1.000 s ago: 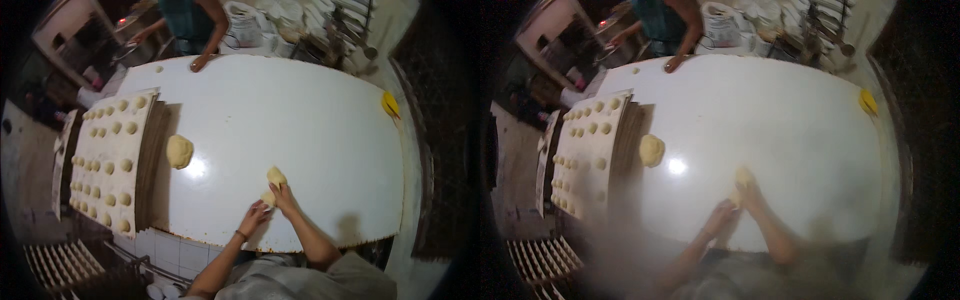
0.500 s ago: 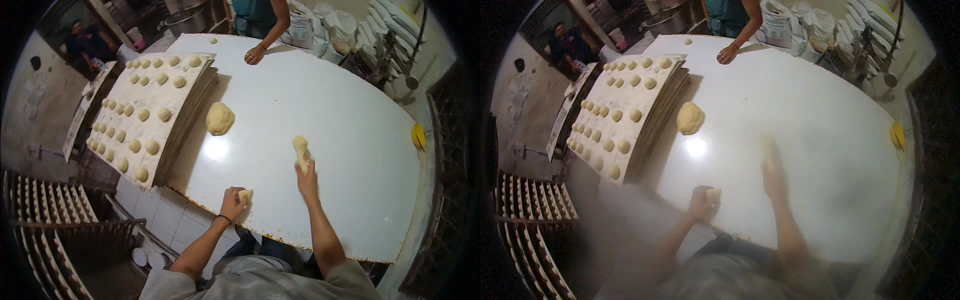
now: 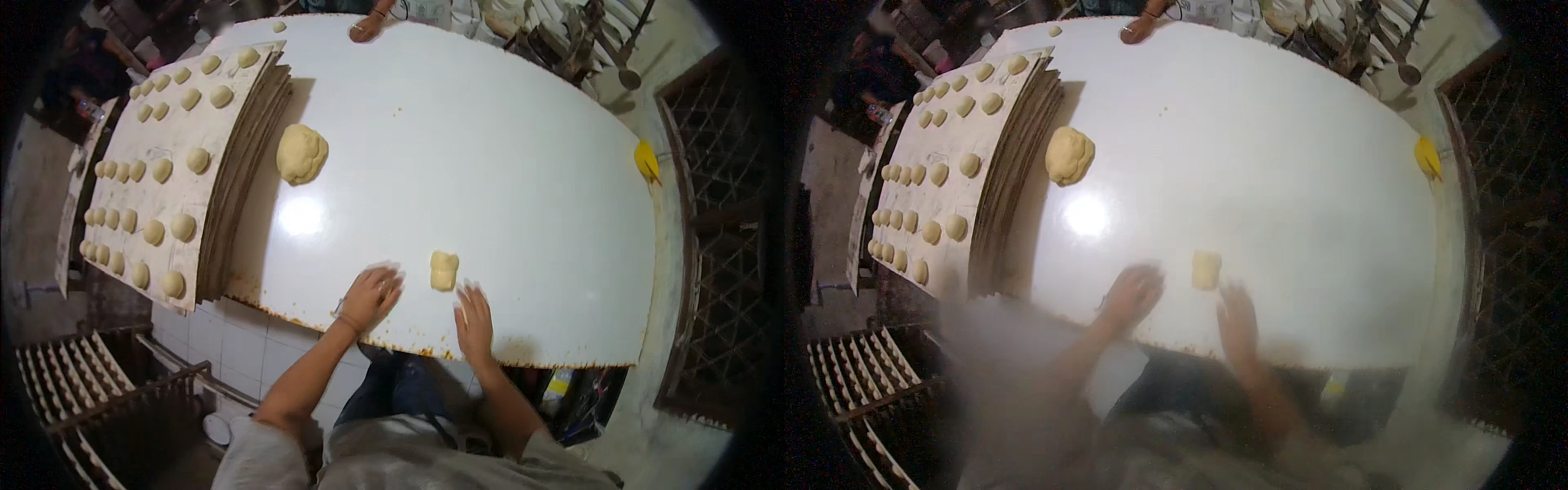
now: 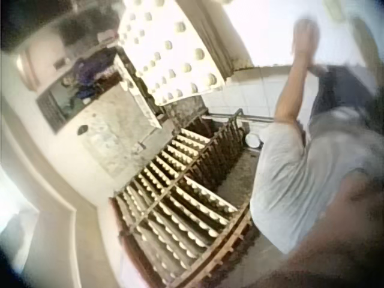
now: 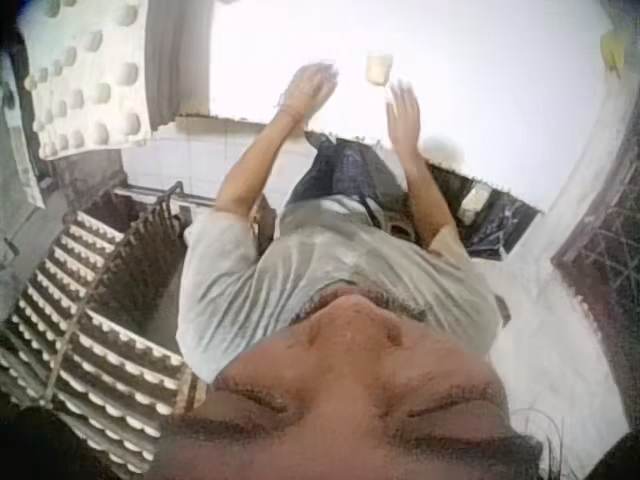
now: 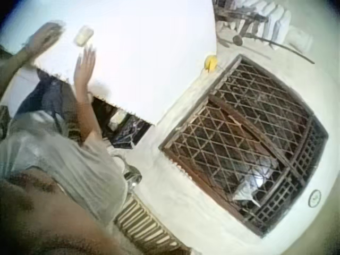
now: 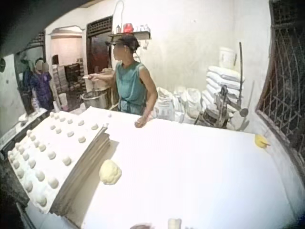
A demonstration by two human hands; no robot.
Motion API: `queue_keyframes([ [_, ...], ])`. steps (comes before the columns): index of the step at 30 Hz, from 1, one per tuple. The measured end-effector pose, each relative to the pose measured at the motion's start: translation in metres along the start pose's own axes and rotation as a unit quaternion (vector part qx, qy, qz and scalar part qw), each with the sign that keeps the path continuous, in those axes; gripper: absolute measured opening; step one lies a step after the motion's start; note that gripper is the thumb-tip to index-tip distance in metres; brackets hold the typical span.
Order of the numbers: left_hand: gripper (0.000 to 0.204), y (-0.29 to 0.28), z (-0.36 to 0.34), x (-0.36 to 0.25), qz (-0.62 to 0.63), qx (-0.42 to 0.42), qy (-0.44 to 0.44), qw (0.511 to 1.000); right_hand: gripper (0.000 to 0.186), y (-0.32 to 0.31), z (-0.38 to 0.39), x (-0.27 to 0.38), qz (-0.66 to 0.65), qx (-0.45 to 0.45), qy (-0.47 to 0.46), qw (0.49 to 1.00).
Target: The person shapes dough balls and places them onto a large wooden tray, then carries the tray to a cooling rack and slides it into a slot.
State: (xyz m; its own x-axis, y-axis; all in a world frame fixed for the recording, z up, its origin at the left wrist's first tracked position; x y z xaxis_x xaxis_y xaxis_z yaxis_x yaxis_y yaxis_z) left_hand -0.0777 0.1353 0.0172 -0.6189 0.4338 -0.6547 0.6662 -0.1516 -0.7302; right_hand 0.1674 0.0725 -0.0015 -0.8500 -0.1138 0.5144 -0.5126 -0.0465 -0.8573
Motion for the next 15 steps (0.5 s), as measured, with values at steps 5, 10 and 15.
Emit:
queue_keyframes([
  [5,0.025,-0.041,-0.007,0.06,-0.066,-0.037,-0.11,0.991,0.04,-0.052,-0.019,-0.042,-0.037,-0.149,0.079,0.985],
  [10,0.024,-0.025,0.029,0.022,-0.035,0.026,0.042,0.998,0.031,0.008,0.035,-0.082,-0.027,-0.037,0.03,0.999],
  [15,0.028,-0.06,-0.043,0.056,-0.056,-0.04,-0.081,0.994,0.038,-0.071,-0.059,-0.053,-0.001,-0.122,0.039,0.992],
])
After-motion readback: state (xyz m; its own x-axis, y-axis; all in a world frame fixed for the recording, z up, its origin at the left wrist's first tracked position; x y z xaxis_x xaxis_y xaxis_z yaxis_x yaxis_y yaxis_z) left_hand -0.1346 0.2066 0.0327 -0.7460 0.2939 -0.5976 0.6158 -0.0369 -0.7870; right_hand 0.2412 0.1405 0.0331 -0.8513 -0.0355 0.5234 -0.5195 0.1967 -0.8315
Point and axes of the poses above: each hand's wrist, its own z-axis away from the middle knuckle, its own y-axis out of the palm, x = y × z, the point moved 9 cm from there along -z, towards the middle knuckle, and after that the axes turned 5 degrees about x, right-handed, at the moved point
